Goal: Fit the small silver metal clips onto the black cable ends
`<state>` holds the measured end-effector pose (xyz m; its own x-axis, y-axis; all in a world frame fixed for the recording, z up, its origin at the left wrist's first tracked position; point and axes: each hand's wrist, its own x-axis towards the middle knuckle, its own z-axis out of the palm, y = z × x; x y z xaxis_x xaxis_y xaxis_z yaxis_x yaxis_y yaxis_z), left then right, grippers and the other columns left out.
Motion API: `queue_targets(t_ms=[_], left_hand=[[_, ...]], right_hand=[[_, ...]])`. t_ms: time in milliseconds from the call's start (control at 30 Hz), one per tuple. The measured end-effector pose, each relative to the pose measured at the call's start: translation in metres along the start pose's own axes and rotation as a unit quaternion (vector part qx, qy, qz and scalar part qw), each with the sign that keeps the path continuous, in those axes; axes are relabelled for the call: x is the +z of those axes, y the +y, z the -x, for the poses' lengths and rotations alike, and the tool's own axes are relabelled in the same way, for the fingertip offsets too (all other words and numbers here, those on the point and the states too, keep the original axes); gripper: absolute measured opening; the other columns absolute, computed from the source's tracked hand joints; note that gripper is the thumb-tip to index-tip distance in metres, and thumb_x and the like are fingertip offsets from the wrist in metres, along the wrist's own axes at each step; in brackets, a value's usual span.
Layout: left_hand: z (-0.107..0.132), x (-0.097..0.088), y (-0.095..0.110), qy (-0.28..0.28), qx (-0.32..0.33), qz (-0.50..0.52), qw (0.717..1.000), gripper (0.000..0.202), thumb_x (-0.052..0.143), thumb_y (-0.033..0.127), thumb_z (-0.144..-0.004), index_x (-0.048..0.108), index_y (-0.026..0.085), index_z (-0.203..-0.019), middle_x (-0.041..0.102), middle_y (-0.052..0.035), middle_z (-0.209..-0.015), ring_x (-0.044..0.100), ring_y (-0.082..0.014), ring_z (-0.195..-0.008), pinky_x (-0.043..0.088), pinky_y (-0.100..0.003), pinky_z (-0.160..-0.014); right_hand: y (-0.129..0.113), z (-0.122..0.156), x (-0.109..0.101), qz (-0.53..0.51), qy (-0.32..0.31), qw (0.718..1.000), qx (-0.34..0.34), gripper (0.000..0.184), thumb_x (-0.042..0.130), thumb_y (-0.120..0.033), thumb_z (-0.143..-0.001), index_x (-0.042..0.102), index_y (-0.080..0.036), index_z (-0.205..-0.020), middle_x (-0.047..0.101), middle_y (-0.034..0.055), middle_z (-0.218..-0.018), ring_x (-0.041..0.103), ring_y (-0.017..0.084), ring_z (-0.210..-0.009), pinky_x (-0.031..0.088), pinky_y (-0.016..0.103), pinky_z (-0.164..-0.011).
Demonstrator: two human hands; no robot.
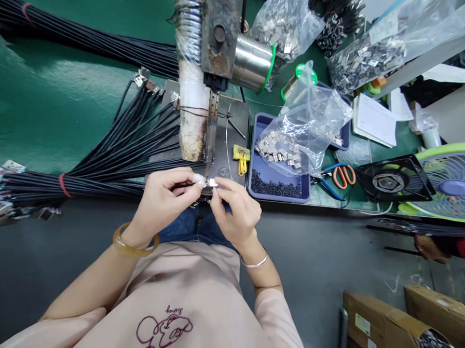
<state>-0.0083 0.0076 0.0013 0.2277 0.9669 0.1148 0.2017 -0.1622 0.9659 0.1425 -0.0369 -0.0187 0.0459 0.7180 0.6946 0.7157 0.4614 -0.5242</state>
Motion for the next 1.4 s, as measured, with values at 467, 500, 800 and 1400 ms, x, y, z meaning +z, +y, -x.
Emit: queue_targets(t_ms=[467, 500, 800, 1400], left_hand=[[0.003, 0.006, -0.005, 0.048, 0.05, -0.03, 0.997, 0.015, 0.059, 0.01, -0.077, 0.058, 0.015, -0.063, 0.045, 0.0038, -0.06, 0.036, -0.0068, -0.053, 0.027, -0.021, -0.048], [0.002, 0.006, -0.004, 0.049, 0.048, -0.029, 0.997, 0.015, 0.059, 0.01, -0.077, 0.058, 0.015, -0.063, 0.045, 0.0039, -0.06, 0.036, -0.0068, -0.053, 0.027, -0.021, -0.048], [0.0, 0.005, 0.0, 0.069, 0.05, -0.012, 0.996, 0.013, 0.059, 0.009, -0.076, 0.062, 0.015, -0.065, 0.046, 0.0041, -0.059, 0.033, -0.0057, -0.05, 0.026, -0.02, -0.046], [0.001, 0.008, -0.003, 0.06, 0.04, -0.026, 0.997, 0.014, 0.059, 0.009, -0.076, 0.065, 0.013, -0.065, 0.049, 0.0038, -0.059, 0.04, -0.0056, -0.052, 0.028, -0.018, -0.046]], right_hand=[[-0.007, -0.015, -0.005, -0.052, -0.082, 0.99, 0.105, 0.012, 0.065, -0.012, -0.086, 0.064, -0.022, -0.08, 0.077, 0.0028, -0.1, 0.075, 0.015, -0.09, 0.063, 0.026, -0.072], [-0.007, -0.015, -0.005, -0.051, -0.082, 0.99, 0.101, 0.012, 0.065, -0.012, -0.087, 0.064, -0.022, -0.08, 0.077, 0.0029, -0.1, 0.075, 0.015, -0.09, 0.062, 0.027, -0.073], [-0.006, -0.018, -0.004, -0.023, -0.077, 0.995, 0.054, 0.013, 0.065, -0.013, -0.088, 0.064, -0.023, -0.08, 0.077, 0.0027, -0.1, 0.075, 0.017, -0.092, 0.061, 0.032, -0.082], [-0.005, -0.015, -0.006, -0.025, -0.083, 0.995, 0.051, 0.011, 0.066, -0.011, -0.087, 0.064, -0.021, -0.083, 0.078, 0.0038, -0.1, 0.075, 0.014, -0.09, 0.062, 0.024, -0.075]])
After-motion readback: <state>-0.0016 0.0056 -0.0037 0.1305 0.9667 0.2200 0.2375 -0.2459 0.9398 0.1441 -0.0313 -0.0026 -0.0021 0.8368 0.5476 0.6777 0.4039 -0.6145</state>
